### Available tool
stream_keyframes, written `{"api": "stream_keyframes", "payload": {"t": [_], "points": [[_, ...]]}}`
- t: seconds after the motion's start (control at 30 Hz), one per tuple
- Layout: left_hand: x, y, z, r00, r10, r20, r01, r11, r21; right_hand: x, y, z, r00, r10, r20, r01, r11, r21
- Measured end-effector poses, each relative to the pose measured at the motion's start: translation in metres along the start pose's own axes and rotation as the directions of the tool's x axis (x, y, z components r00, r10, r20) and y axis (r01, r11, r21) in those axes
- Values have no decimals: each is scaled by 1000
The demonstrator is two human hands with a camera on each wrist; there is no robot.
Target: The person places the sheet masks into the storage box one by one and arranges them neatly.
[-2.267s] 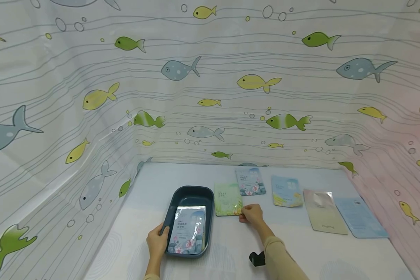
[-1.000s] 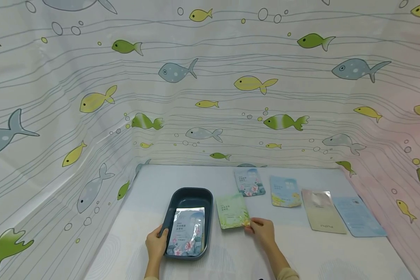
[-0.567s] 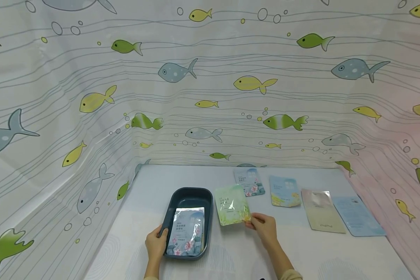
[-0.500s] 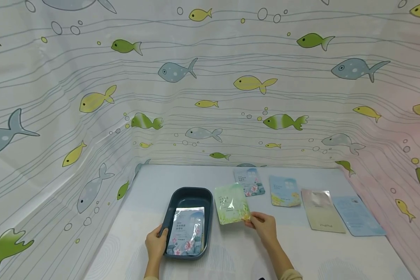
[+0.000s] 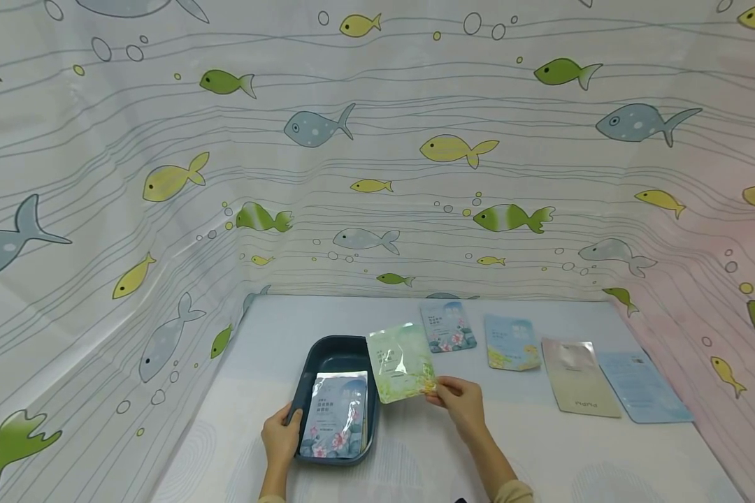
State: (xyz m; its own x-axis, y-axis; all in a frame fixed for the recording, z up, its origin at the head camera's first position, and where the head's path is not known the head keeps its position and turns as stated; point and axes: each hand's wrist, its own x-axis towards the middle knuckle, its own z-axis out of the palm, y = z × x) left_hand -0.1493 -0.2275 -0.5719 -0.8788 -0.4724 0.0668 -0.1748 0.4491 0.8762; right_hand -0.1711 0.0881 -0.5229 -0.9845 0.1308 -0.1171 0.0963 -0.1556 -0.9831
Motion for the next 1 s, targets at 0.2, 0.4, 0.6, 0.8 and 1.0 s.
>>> {"api": "stream_keyframes", "payload": {"t": [0.2, 0.4, 0.6, 0.8, 1.0], "points": [[0, 2, 0, 1000, -1, -2, 1, 1000, -5, -4, 3, 11, 999, -15, 38, 15, 1000, -1], [1, 1, 0, 1000, 2, -4, -2, 1000, 0, -9, 6, 23, 997, -19, 81, 19, 1000, 3], [1, 0, 0, 1000, 3, -10, -3, 1000, 14, -13, 8, 33, 991, -29, 130, 29, 1000, 6], [1, -1, 0, 1000, 2, -13, -2, 1000, 13, -16, 12, 42, 986, -21, 163, 20, 1000, 5], [1, -2, 0, 1000, 7, -25, -7, 1000, 21, -17, 18, 52, 984, -1, 175, 3, 1000, -11]]}}
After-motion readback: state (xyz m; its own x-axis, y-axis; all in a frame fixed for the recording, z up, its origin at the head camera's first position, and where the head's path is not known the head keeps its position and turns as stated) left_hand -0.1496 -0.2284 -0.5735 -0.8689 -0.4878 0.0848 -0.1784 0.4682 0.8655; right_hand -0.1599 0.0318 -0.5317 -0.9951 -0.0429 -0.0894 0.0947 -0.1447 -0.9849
